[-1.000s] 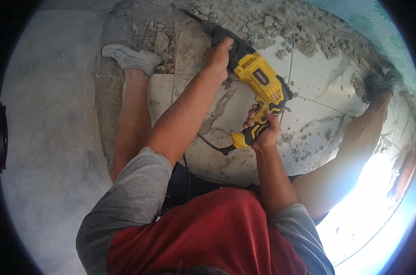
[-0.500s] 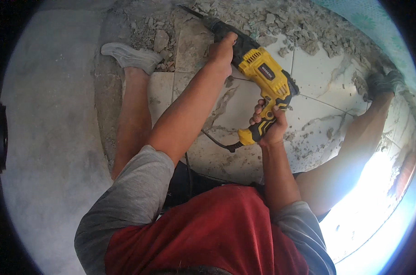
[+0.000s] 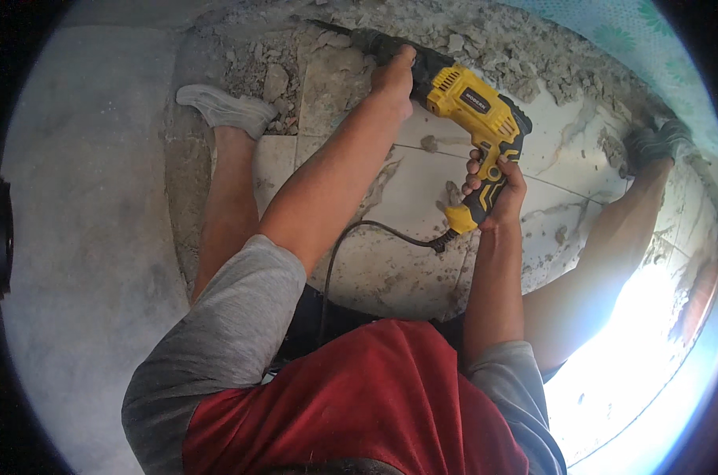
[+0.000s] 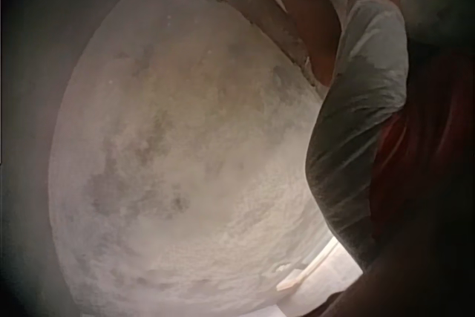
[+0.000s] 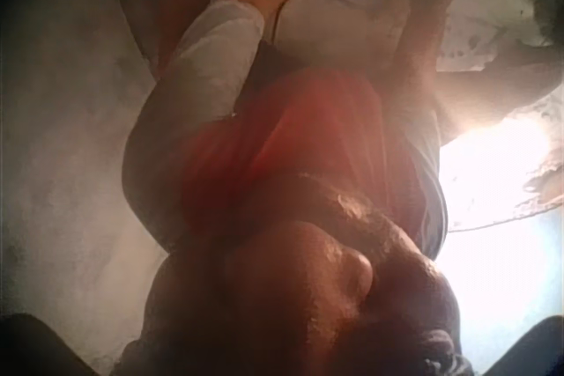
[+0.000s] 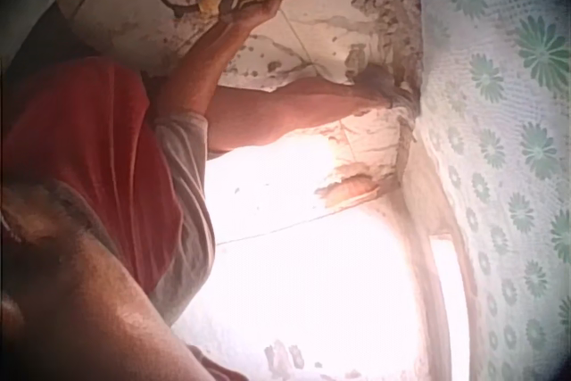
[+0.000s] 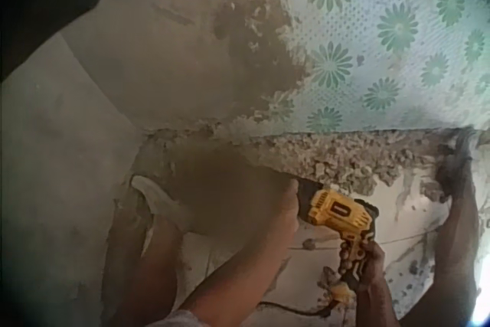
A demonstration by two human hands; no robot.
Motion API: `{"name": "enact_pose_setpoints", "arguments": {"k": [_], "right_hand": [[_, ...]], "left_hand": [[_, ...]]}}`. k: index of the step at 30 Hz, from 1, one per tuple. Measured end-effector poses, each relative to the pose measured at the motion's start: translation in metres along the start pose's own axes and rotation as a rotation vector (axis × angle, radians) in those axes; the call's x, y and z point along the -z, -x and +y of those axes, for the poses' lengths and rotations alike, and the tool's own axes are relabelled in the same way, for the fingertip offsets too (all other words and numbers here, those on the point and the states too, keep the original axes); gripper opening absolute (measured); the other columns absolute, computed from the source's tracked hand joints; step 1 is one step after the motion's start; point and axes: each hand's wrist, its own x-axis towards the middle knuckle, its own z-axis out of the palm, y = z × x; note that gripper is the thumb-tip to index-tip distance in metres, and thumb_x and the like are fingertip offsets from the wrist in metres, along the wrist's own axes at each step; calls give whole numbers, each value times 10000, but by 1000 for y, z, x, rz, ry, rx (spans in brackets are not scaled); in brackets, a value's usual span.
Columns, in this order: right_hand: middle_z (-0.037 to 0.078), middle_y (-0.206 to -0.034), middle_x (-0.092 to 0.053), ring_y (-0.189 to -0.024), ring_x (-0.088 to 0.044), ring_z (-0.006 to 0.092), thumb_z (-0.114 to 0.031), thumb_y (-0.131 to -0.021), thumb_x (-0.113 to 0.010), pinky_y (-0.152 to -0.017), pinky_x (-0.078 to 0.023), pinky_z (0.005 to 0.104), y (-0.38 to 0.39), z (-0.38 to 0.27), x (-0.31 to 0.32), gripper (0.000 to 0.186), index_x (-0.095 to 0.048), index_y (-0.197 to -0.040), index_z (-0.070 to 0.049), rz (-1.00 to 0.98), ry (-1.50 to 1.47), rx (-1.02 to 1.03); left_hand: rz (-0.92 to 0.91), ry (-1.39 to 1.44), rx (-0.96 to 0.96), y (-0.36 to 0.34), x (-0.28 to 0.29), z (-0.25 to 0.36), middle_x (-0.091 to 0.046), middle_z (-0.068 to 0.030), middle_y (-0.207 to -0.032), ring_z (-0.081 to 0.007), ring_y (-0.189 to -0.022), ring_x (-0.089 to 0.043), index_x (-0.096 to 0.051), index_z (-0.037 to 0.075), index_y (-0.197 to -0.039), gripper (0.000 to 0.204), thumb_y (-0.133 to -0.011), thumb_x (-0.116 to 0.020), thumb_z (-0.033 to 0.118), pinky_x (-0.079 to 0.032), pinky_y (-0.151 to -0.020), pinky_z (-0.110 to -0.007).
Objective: Using a hammer drill to remove floor tiles and concrete.
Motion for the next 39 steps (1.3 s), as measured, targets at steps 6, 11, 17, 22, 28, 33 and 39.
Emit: {"name": "enact_pose_setpoints", "arguments": {"k": [6,11,17,22,28,33,39], "right_hand": [[79,-758,-580,-521,-516,137,-325,-830,-503,-506,-469,285,-13,-12,12,411,-559,-1045,21,-11,-16,-28],[83,-766,-589,-522,-524,137,-318,-840,-507,-502,-474,281,-28,-28,16,418,-559,-1064,31,-67,-6,-60],[102,-803,-598,-553,-550,140,-320,-860,-525,-522,-498,270,-30,-27,34,441,-552,-1094,53,-132,-55,-66],[95,-781,-590,-552,-536,153,-306,-848,-511,-524,-484,294,-22,-11,19,408,-541,-1082,27,-118,-74,-52],[110,-845,-600,-585,-559,172,-312,-838,-537,-565,-496,311,22,54,8,434,-519,-1120,16,-132,-56,58],[129,-958,-597,-683,-598,204,-330,-841,-563,-642,-506,340,84,94,-19,489,-486,-1189,4,-121,197,75],[147,-1036,-595,-791,-631,231,-302,-790,-657,-730,-532,372,180,101,-24,602,-446,-1261,8,-126,432,81]], "left_hand": [[44,-40,51,-8,-14,-4,-465,-219,-1360,-316,-1177,-527,-307,-71,-1363,837,-793,-723,381,-449,-974,-391],[-23,31,40,-28,-19,-3,-472,-222,-1347,-322,-1196,-508,-303,-64,-1362,830,-798,-727,374,-439,-985,-411],[28,-17,37,-18,-27,-5,-509,-205,-1307,-300,-1132,-558,-361,-70,-1323,793,-784,-749,363,-474,-939,-388],[27,41,-23,-20,-11,-2,-543,-191,-1262,-268,-1074,-589,-414,-70,-1298,733,-782,-748,330,-484,-915,-369],[-217,45,-63,-6,41,-18,-599,-129,-1175,-236,-1017,-603,-555,-1,-1191,558,-801,-693,373,-493,-834,-343],[-339,210,-18,28,103,-32,-633,-92,-1084,-212,-970,-625,-573,30,-1166,475,-830,-654,357,-496,-839,-334],[-624,554,-26,119,154,-55,-652,-77,-1014,-213,-936,-651,-570,44,-1111,286,-869,-578,194,-518,-872,-371]]}}
